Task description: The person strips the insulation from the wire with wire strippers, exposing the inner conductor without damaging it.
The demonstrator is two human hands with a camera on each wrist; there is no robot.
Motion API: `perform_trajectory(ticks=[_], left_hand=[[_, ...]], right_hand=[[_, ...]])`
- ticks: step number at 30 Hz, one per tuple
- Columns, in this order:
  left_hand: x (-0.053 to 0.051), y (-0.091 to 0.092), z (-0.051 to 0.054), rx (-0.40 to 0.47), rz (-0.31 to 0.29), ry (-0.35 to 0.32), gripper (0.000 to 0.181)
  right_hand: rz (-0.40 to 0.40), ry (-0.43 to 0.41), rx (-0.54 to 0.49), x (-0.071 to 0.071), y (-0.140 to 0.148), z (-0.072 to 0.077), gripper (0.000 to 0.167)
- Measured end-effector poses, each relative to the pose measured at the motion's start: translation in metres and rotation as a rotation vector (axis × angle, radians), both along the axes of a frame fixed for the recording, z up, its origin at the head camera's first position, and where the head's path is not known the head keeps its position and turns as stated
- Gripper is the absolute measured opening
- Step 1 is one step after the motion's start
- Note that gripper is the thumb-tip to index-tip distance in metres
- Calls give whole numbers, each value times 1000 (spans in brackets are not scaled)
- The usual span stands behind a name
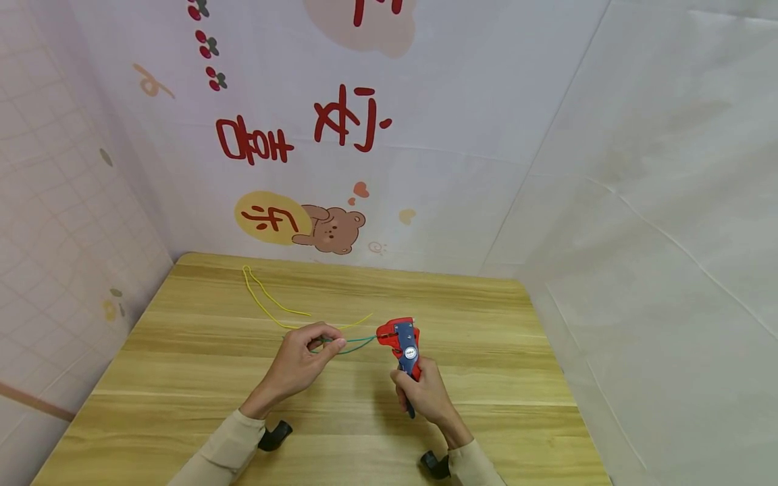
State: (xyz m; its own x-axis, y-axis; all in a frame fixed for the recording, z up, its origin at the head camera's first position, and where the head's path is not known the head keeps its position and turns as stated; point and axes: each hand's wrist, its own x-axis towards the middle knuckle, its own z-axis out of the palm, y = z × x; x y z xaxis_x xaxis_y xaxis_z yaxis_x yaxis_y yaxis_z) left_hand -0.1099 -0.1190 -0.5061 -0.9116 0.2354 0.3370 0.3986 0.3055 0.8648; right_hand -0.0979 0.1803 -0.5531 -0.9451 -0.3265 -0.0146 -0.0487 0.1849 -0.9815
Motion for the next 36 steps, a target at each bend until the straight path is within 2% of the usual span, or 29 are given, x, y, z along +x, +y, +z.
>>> perform_trajectory(ticks=[36], left_hand=[[1,-3,0,11,1,-2,9]], right_hand=[[-5,4,1,1,-1,3,26]])
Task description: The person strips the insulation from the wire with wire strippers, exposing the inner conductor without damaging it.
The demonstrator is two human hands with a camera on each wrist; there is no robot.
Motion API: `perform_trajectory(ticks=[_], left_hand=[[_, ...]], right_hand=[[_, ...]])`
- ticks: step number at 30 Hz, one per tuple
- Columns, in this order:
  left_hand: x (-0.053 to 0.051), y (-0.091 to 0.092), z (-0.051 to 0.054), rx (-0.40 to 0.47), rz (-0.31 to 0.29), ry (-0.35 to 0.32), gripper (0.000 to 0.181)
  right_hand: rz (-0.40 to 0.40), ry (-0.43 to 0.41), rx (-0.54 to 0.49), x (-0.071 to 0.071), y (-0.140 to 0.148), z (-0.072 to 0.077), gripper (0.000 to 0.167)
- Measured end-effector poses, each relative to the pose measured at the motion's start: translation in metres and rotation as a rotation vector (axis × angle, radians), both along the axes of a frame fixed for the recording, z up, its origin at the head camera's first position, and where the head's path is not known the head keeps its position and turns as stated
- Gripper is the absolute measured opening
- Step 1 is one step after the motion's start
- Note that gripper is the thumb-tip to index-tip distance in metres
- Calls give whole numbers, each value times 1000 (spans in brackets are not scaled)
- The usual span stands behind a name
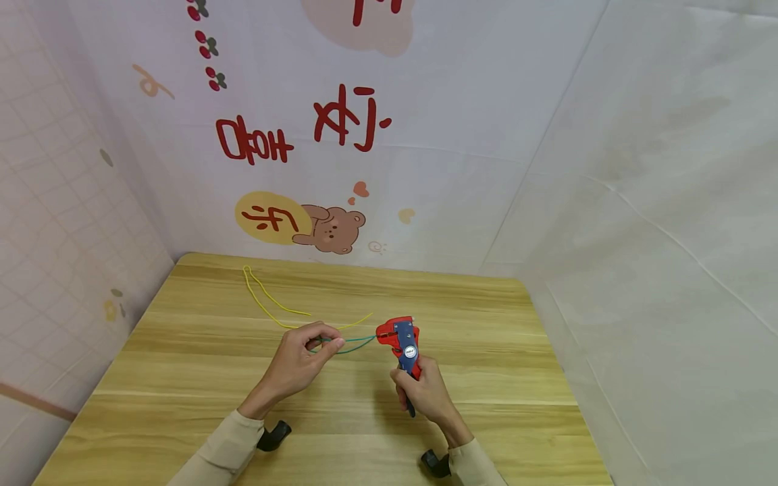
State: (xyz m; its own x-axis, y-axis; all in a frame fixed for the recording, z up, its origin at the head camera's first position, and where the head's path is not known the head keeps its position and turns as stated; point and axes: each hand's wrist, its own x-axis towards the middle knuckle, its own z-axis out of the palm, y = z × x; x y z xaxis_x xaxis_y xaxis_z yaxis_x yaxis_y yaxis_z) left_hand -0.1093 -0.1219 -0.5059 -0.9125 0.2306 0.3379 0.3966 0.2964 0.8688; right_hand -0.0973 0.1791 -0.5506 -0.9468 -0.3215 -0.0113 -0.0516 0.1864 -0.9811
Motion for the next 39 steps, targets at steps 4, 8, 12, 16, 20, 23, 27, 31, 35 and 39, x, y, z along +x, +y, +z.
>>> perform_trajectory(ticks=[4,8,12,16,20,23,27,31,35,39], left_hand=[[0,0,0,-1,2,-5,9],[0,0,0,-7,8,-2,9],[0,0,-1,-10,18,7,10],[1,0,-1,-11,24,25,11],[1,0,0,-17,33,40,12],[2,1,0,-19,38,48,13],[2,1,0,-24,45,55,13],[2,1,-1,-22,46,60,14],[2,1,-1,-24,46,64,14],[3,1,0,-23,48,66,14]], right_hand=[[0,4,-3,0,0,0,26],[3,5,-1,0,1,0,26],[4,6,-2,0,1,0,26],[-1,4,-1,0,1,0,27],[-4,-6,-4,0,0,0,26],[-7,-11,-6,0,0,0,26],[-5,-6,-10,1,1,0,25],[1,6,-17,1,1,0,25],[2,12,-19,2,1,0,25],[1,17,-19,2,1,0,25]])
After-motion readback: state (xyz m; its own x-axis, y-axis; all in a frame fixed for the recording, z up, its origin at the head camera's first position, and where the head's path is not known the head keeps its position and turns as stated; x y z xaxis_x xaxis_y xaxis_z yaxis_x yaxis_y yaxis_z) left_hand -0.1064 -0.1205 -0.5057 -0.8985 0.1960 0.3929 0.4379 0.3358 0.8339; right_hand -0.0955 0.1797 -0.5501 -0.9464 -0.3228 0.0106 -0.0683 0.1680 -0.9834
